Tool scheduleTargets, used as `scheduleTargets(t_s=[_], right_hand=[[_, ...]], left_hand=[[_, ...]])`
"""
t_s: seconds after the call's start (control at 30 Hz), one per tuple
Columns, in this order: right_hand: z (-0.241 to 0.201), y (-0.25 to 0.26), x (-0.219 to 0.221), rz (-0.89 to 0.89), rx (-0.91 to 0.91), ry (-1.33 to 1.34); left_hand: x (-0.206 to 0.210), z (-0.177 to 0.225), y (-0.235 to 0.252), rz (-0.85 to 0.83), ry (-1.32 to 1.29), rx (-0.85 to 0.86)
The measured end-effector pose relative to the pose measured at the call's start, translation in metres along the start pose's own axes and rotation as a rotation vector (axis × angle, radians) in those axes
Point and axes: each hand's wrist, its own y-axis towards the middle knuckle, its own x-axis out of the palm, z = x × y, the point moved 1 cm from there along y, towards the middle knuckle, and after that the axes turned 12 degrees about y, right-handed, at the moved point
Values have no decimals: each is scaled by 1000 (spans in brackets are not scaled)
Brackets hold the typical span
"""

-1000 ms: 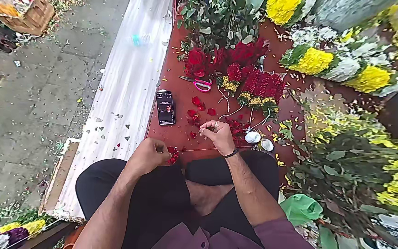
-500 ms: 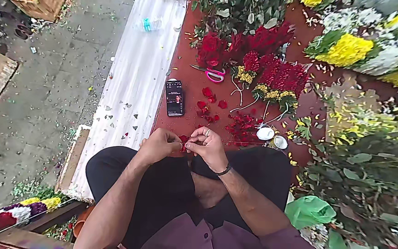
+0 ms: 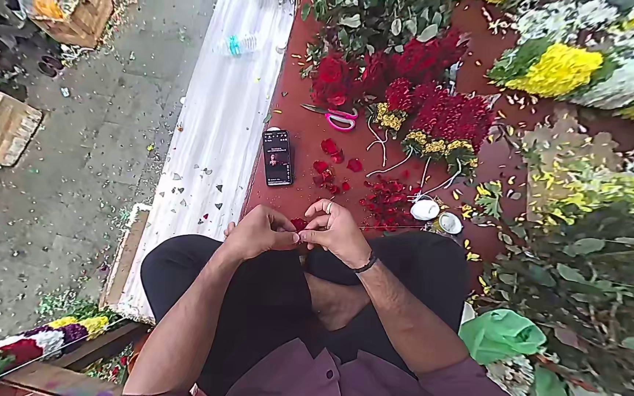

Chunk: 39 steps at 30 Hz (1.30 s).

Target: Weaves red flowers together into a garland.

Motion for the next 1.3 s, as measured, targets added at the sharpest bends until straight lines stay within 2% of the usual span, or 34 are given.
scheduleTargets(t_s=[0.17,0.33,0.53,0.63,0.83,1.0,1.13,1.23,1.3], right_hand=[[0,1,-3,9,63,-1],[3,3,-8,26,137,25],[4,4,-9,19,146,35],[4,6,-19,17,104,-32],[-15,6,-47,57,-89,-105],[11,17,-44,-221,-78,-397],[7,17,-47,-194,-145,-385],[-8,11,-48,-334,-134,-389],[-11,5,-40,-443,-132,-349]], left_hand=[[2,0,2,-10,41,71],[6,1,5,33,194,173],[8,-2,6,89,275,246],[11,0,7,125,224,191],[7,-1,4,145,191,-8],[5,0,4,140,178,-132],[0,-3,1,172,192,-206],[-2,-5,2,192,150,-234],[-2,1,3,211,245,-286]])
